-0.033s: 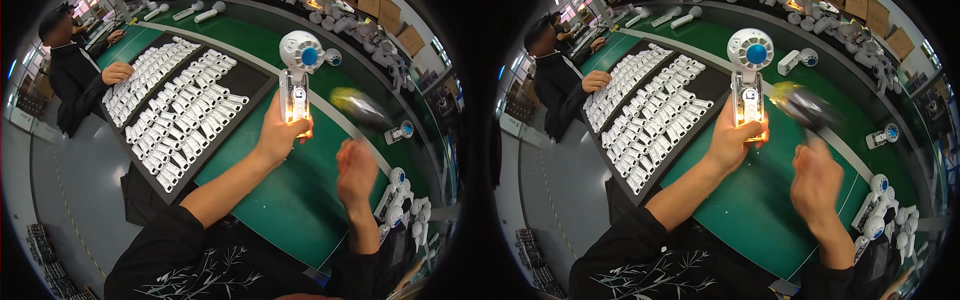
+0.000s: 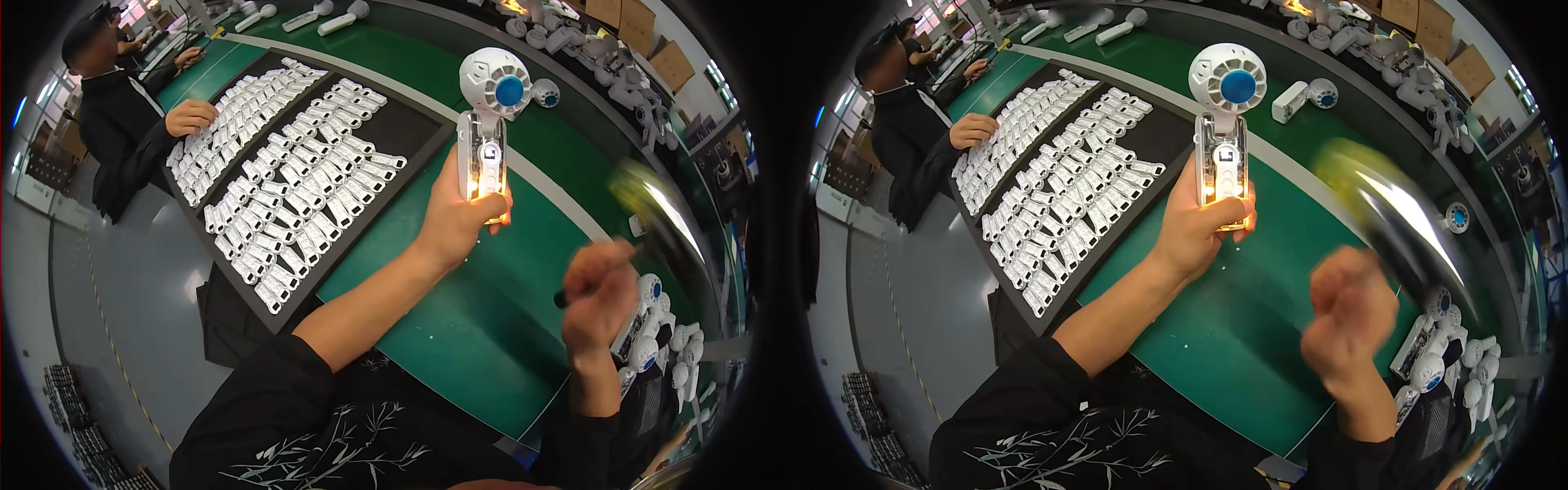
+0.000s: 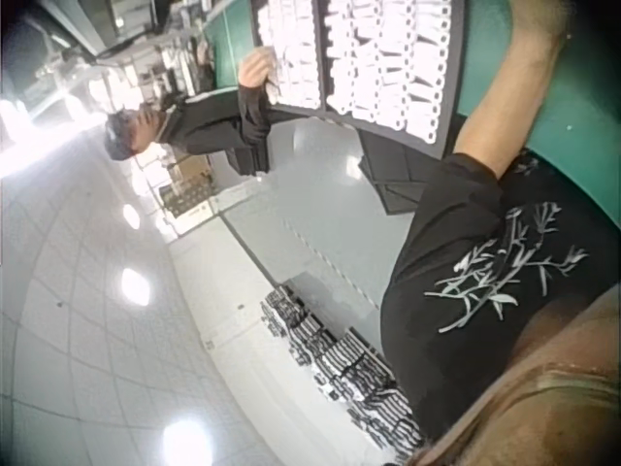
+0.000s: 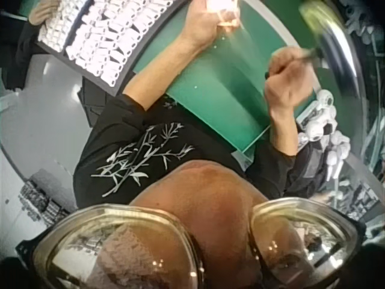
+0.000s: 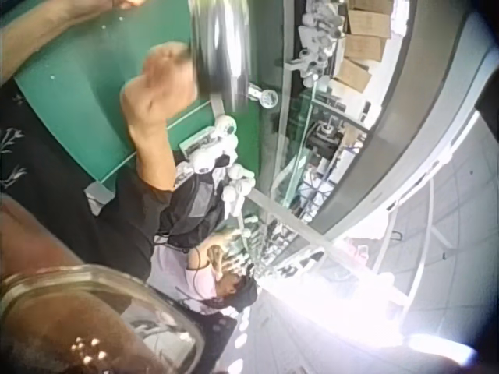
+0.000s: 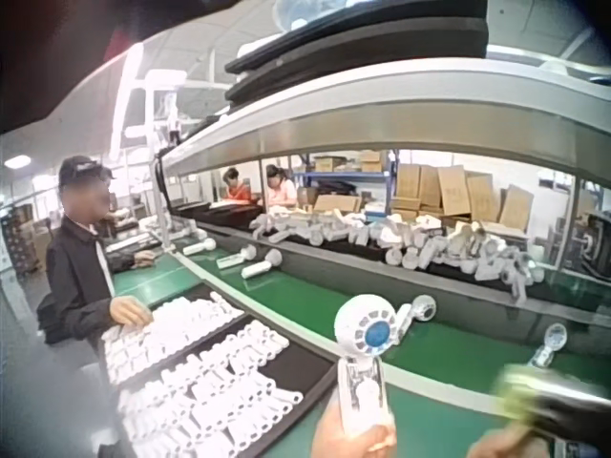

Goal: Manually assemble plastic electronic components using a hammer for fitting on an assembly line.

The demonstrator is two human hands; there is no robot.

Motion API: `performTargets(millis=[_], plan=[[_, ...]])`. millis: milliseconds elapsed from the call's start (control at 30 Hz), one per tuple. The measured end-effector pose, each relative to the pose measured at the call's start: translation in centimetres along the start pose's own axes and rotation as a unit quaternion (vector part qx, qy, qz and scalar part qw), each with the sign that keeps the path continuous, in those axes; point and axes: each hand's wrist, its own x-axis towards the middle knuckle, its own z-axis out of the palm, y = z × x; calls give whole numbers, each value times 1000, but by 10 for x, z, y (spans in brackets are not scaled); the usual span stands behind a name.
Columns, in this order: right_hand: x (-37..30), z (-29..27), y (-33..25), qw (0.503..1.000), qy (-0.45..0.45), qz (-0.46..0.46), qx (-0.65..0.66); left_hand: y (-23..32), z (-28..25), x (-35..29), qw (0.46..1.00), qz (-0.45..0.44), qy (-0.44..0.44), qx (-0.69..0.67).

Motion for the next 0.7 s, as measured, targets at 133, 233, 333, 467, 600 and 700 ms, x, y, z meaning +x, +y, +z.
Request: performTargets(millis=[133, 233, 333, 467, 600, 700], plan=[[-4, -3, -11, 988, 39, -94, 119, 2, 2, 0, 1000, -11, -28, 0], [2, 8, -32, 990, -48, 35, -130, 4, -1, -4, 999, -38, -5, 4], [-3, -11, -23, 928, 94, -178, -314, 11, 6, -2, 998, -10, -49, 26], [21, 2, -15, 986, -49, 109, -120, -2, -11, 7, 993, -61, -29, -97], [39, -11, 11, 964, -46, 193, -176, 5, -9, 5, 997, 16, -25, -67], [29, -1, 12, 956, -111, 182, -200, 3, -9, 7, 990, -26, 14, -136]])
